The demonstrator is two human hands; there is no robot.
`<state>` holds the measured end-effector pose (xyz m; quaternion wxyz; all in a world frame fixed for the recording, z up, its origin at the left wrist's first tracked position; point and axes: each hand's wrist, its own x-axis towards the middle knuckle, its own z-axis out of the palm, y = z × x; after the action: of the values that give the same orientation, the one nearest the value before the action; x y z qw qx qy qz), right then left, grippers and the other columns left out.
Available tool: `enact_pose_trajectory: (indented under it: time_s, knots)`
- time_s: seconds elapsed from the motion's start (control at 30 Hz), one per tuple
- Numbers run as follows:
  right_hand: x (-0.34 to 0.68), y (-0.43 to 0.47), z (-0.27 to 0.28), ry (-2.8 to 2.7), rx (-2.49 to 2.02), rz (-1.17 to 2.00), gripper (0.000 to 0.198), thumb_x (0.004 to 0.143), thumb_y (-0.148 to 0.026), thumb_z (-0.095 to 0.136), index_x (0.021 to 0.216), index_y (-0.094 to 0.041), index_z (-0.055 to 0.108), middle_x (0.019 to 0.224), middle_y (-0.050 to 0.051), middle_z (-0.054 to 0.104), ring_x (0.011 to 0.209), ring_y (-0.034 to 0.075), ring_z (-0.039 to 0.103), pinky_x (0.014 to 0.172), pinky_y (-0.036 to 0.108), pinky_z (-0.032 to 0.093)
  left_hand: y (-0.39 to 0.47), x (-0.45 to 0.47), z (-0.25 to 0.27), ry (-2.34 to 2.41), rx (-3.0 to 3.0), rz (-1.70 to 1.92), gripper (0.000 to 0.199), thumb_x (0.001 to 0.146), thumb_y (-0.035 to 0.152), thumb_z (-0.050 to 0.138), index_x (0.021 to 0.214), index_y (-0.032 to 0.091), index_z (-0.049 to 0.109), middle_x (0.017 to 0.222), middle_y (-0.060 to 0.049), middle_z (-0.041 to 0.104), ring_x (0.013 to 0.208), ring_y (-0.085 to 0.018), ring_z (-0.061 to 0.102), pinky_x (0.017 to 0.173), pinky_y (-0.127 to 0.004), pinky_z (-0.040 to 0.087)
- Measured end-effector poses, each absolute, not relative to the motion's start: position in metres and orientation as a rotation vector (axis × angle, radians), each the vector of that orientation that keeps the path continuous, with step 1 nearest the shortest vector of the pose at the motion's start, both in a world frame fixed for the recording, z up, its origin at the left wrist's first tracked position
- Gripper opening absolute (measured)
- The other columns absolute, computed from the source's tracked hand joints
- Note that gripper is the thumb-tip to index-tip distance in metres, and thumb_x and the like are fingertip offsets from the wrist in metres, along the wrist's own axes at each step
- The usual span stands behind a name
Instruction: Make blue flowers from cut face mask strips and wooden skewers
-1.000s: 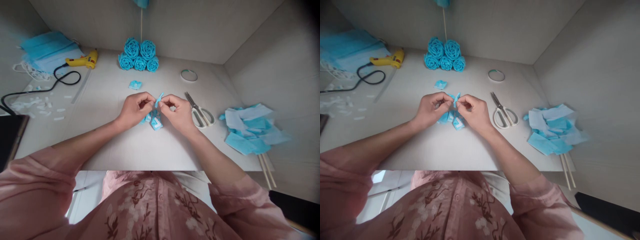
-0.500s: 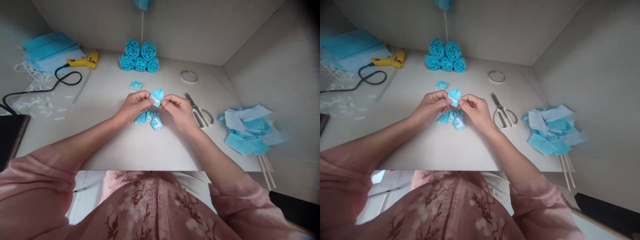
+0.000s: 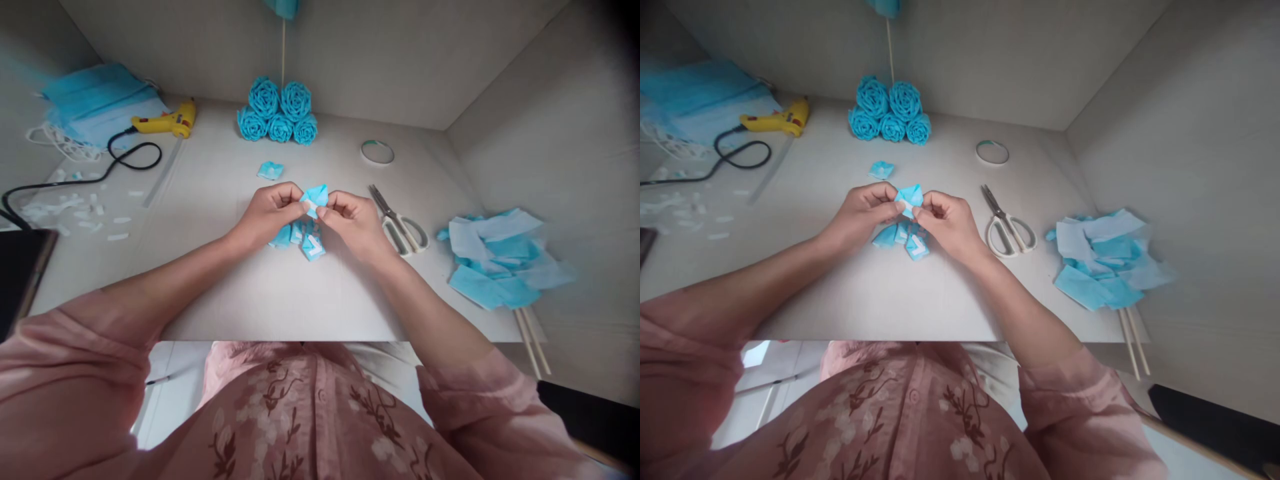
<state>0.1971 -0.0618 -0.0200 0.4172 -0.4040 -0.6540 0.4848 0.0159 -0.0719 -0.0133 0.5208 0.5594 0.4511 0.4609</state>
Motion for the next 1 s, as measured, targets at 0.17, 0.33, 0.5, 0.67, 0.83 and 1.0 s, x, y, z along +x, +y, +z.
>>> enact_pose_trajectory:
  time_s: [0.17, 0.33, 0.5, 0.67, 0.83, 1.0]
  knots:
    - [0.198, -0.063, -0.017, -1.614, -0.996, 1.273, 0.02, 0.085, -0.037, 0.067, 0.076, -0.02, 0.069, 0.075, 0.001, 0.067, 0.07, 0.013, 0.055, 0.069, 0.029, 0.045, -0.068, 0.014, -0.016, 1.112, 1.329, 1.17, 0.017, 0.077, 0.023, 0.065, 0.067, 0.019, 0.052, 0.059, 0.004, 0.046, 0.055, -0.009, 0.041, 0.053, -0.022, 0.035]
    - [0.197, -0.061, -0.018, -1.577, -1.012, 1.237, 0.017, 0.082, -0.034, 0.07, 0.074, -0.019, 0.068, 0.072, 0.0, 0.067, 0.068, 0.013, 0.054, 0.067, 0.028, 0.044, -0.067, 0.014, -0.016, 1.121, 1.315, 1.14, 0.016, 0.079, 0.023, 0.064, 0.069, 0.019, 0.052, 0.059, 0.004, 0.046, 0.054, -0.009, 0.041, 0.054, -0.023, 0.035]
    - [0.196, -0.059, -0.02, -1.592, -1.08, 1.084, 0.016, 0.081, -0.031, 0.067, 0.071, -0.019, 0.065, 0.067, -0.001, 0.063, 0.064, 0.012, 0.052, 0.063, 0.027, 0.041, -0.065, 0.014, -0.019, 1.125, 1.415, 1.35, 0.009, 0.085, 0.025, 0.059, 0.08, 0.02, 0.056, 0.067, 0.002, 0.052, 0.059, -0.01, 0.046, 0.057, -0.023, 0.039]
    - [0.194, -0.06, -0.019, -1.651, -1.126, 0.997, 0.013, 0.079, -0.029, 0.064, 0.071, -0.019, 0.065, 0.062, -0.003, 0.056, 0.06, 0.01, 0.047, 0.059, 0.026, 0.037, -0.068, 0.015, -0.024, 1.164, 1.829, 1.471, 0.011, 0.084, 0.024, 0.062, 0.075, 0.019, 0.059, 0.067, 0.002, 0.057, 0.062, -0.011, 0.048, 0.06, -0.024, 0.039]
    - [0.193, -0.062, -0.016, -1.686, -1.106, 0.973, 0.013, 0.08, -0.029, 0.063, 0.072, -0.018, 0.064, 0.063, -0.003, 0.056, 0.061, 0.01, 0.047, 0.06, 0.025, 0.037, -0.07, 0.017, -0.029, 1.223, 1.95, 1.37, 0.007, 0.084, 0.021, 0.06, 0.082, 0.018, 0.066, 0.069, 0.002, 0.061, 0.063, -0.011, 0.052, 0.063, -0.024, 0.041]
    - [0.192, -0.063, -0.017, -1.744, -1.101, 0.875, 0.014, 0.081, -0.029, 0.062, 0.071, -0.019, 0.062, 0.064, -0.003, 0.057, 0.061, 0.011, 0.049, 0.06, 0.025, 0.039, -0.068, 0.016, -0.032, 1.267, 1.982, 1.324, 0.009, 0.084, 0.024, 0.062, 0.086, 0.018, 0.069, 0.067, 0.003, 0.06, 0.061, -0.01, 0.051, 0.062, -0.024, 0.041]
